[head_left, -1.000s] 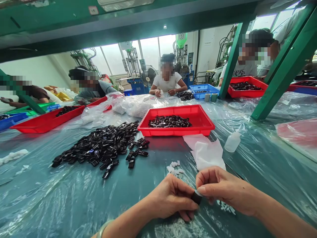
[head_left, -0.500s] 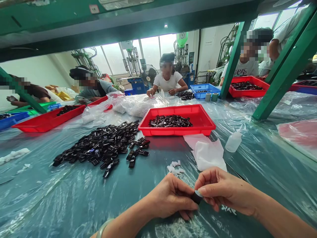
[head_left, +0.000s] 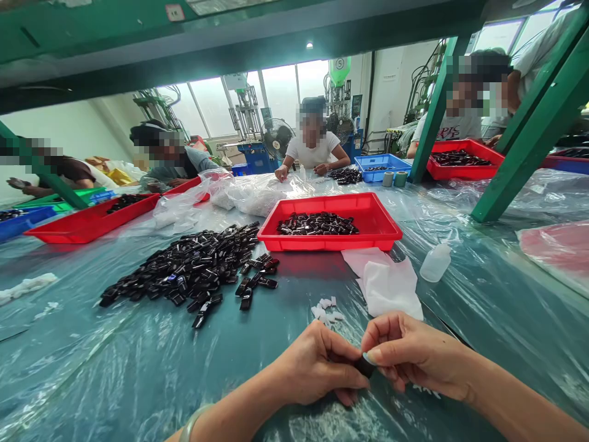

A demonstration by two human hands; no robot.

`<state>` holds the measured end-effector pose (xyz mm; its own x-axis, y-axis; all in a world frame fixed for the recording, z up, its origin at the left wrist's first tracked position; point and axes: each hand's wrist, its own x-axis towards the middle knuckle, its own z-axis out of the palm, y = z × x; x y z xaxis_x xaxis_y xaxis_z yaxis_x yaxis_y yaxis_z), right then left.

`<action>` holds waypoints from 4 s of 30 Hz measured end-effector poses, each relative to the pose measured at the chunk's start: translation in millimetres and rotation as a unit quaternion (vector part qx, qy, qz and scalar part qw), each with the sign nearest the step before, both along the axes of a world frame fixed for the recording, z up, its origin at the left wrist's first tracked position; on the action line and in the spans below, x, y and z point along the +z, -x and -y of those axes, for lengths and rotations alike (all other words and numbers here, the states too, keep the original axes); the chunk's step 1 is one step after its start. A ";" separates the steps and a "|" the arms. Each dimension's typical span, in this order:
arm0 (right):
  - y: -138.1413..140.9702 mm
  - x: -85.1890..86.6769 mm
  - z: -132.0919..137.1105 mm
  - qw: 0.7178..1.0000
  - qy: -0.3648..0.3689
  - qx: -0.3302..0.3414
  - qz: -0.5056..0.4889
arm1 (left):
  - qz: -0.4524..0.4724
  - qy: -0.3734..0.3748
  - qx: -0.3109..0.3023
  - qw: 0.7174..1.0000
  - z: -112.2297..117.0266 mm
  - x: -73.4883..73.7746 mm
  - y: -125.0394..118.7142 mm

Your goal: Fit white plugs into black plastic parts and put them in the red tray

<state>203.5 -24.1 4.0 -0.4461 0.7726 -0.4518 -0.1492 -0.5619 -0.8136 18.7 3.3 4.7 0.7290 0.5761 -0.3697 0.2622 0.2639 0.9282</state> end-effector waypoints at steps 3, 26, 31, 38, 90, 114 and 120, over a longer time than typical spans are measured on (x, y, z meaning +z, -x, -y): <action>-0.4 -3.0 -0.5 1.000 0.007 0.005 -0.017 | -0.001 -0.006 -0.004 1.000 0.3 -0.3 0.2; 1.3 4.0 8.2 0.928 -0.325 -0.045 0.179 | 0.138 0.084 0.124 0.979 -7.8 11.0 0.9; 8.2 4.6 9.7 0.881 -0.389 -0.052 0.266 | 0.119 0.043 0.126 0.984 -7.4 8.5 2.3; 15.1 -0.4 9.6 0.798 -0.490 -0.064 0.345 | 0.098 -0.013 0.106 0.989 -6.3 8.5 2.5; 17.0 -4.3 9.5 0.777 -0.498 0.002 0.384 | -0.397 -0.523 0.153 0.738 -80.7 5.1 93.8; 12.2 1.1 6.1 0.956 -0.288 -0.046 0.035 | 0.052 -0.102 0.129 0.985 -20.3 41.1 5.2; 20.0 4.4 8.9 0.978 -0.184 -0.066 -0.064 | 0.096 -0.073 0.187 0.975 -19.0 36.0 5.8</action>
<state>183.5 -33.1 8.4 -0.3657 0.9275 -0.0780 -0.3153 -0.2023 -0.9272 12.9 22.3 40.7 0.5053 0.8512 -0.1418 -0.0086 0.1693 0.9855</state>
